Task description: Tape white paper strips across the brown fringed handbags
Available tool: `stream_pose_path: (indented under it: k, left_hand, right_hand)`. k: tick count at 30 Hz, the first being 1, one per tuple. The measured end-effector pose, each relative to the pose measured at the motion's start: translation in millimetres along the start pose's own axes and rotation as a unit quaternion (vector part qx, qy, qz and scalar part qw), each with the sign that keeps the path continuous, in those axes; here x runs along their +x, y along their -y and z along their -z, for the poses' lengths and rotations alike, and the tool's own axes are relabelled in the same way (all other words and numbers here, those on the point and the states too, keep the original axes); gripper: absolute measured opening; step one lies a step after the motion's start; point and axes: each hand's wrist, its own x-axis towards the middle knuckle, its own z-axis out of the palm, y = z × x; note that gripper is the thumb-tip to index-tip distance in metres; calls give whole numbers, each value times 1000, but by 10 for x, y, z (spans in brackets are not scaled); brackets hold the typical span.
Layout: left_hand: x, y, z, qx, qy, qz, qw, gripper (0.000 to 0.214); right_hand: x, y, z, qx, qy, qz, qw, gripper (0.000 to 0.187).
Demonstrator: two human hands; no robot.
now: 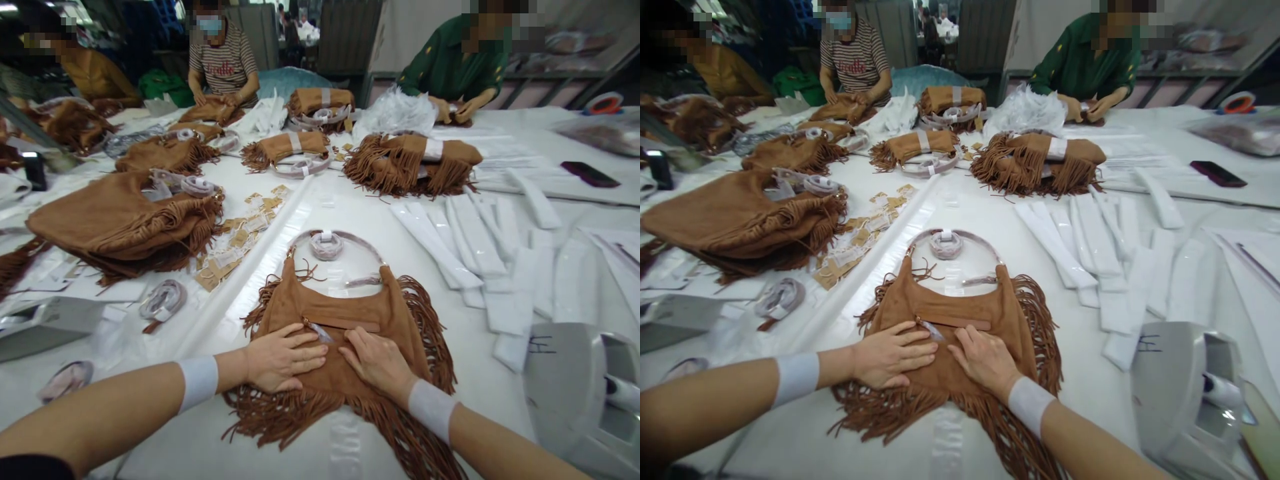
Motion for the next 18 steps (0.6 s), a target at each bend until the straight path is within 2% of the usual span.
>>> stream_pose_path:
  k: [5,10,16,18]
  left_hand:
    - [21,-16,-44,2,-34,-5,999,56]
    - [0,-49,-43,13,-60,-6,998,57]
    - [-22,-59,-3,-7,-82,-12,997,51]
    - [-18,-87,-3,-18,-105,9,994,43]
  right_hand:
    - [9,86,61,15,4,-19,1000,27]
    - [-24,229,9,38,-60,-74,995,32]
    - [-33,228,-52,63,-70,-63,994,29]
    - [-37,219,-52,65,-70,-66,993,29]
